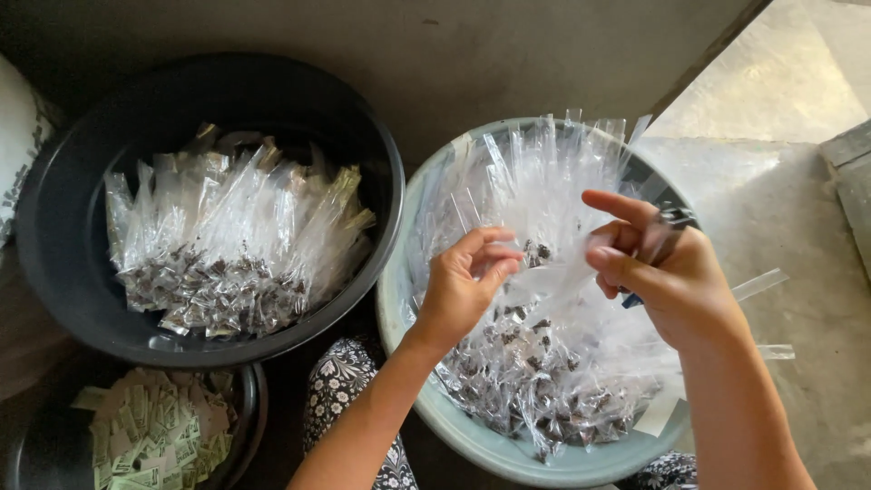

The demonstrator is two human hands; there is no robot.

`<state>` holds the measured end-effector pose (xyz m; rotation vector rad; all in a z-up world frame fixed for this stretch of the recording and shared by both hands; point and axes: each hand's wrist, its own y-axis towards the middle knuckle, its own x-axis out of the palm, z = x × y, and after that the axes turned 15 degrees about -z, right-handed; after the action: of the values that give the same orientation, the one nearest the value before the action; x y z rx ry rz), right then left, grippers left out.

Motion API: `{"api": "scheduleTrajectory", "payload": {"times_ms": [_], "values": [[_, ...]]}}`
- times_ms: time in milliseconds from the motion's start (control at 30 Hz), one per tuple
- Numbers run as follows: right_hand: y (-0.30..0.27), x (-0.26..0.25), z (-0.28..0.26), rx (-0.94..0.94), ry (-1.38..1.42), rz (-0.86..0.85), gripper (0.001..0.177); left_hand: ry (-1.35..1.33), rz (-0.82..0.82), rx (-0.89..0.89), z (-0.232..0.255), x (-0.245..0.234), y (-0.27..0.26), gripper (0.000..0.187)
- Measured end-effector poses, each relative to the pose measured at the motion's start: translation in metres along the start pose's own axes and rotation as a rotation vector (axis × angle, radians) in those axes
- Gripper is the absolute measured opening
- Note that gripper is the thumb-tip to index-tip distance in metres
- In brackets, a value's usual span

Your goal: Manually sealing small plastic bags containing food items using a lighter to melt the plastic shut.

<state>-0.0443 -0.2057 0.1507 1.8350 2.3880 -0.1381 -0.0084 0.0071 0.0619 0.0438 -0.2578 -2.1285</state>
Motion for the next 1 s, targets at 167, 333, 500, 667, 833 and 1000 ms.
{"api": "scheduleTrajectory", "payload": {"times_ms": [167,333,500,667,833,1000], "values": [[0.012,-0.003,0.021,0.008,0.029,0.044,0.013,-0.053,-0.150,-0.016,0.010,0.003,-0.005,0.036],[-0.001,-0.013,0.018,-0.181,0.129,-0.039,0.004,-0.284,-0.085,-0.005,0.003,-0.012,-0.006,0.017],[-0.001,0.007,0.002,0.203,-0.221,-0.162,0.058,0.004,-0.122,-0.010,0.019,-0.006,-0.008,0.022],[0.011,0.015,0.020,0.066,-0.193,-0.091,0.025,0.288,-0.139,0.228,0.010,0.003,-0.012,0.016],[0.013,0.020,0.015,0.012,-0.186,0.009,0.013,0.504,-0.344,0.046,-0.010,-0.014,-0.017,0.044],[0.013,0.032,0.025,-0.033,-0.347,-0.088,0.008,0.180,-0.563,-0.171,0.048,0.003,-0.004,0.066]]}}
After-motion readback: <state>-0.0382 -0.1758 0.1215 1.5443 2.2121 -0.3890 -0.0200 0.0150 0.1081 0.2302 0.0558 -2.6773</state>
